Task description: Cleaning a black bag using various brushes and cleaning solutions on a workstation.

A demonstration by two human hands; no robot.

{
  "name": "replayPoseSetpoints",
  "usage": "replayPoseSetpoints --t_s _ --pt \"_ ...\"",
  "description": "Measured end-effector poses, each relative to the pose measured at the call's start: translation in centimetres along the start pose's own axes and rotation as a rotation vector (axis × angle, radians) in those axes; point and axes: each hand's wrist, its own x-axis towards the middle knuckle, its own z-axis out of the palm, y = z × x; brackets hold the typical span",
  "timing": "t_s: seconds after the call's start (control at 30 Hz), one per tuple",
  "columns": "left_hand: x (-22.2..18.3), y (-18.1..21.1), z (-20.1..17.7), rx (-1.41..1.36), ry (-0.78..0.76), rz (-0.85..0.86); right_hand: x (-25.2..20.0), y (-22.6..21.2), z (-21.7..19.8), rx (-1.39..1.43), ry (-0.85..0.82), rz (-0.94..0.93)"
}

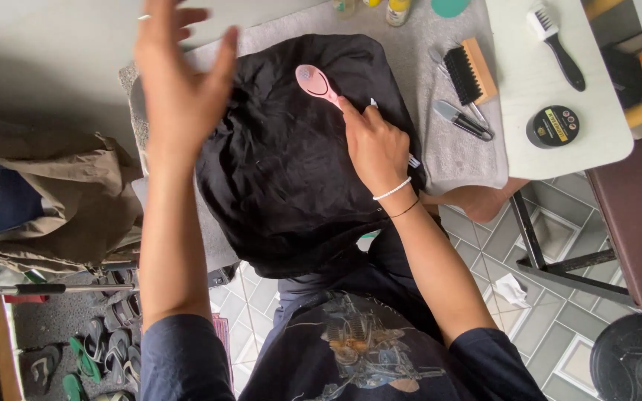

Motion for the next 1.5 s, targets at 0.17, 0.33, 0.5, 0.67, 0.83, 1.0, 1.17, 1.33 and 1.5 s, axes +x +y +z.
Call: replayPoseSetpoints --t_s 0.17,0.33,0.5,0.67,0.83,1.0,1.17,1.33,1.5 --pt "2.9 8.0 10.3 0.011 -0.349 0.568 -0.9 0.5 1.7 0.051 -0.04 0.045" --pt "2.8 10.2 24.5 0.308 -0.407 0.897 -2.3 1.7 5.0 0.02 -0.058 0.126" --pt "2.2 11.6 31.6 0.642 -0.837 0.863 -1.6 2.0 3.8 0.009 -0.046 0.129" --pt "1.9 10.6 33.5 0.612 -0.579 1.044 -1.3 1.6 2.8 0.028 -0.042 0.117" --pt "4.3 12.4 26.3 0.348 -0.319 0.942 -0.9 1.1 2.3 0.056 -0.055 0.086" --pt "3.7 11.2 14.6 -0.342 -0.256 0.573 -0.7 0.9 1.9 0.087 -0.08 0.063" --pt "-0.9 4.5 6.7 -0.132 -0.318 0.133 0.0 0.2 0.7 -0.051 -0.002 0.018" --pt "-8.9 -4.7 7.6 0.075 -0.412 -0.167 0.5 -0.1 -0.6 0.008 -0.032 0.027" --pt "-12.5 -9.3 10.6 0.739 -0.248 -0.046 0.4 -0.1 -0.5 0.045 -0.075 0.007"
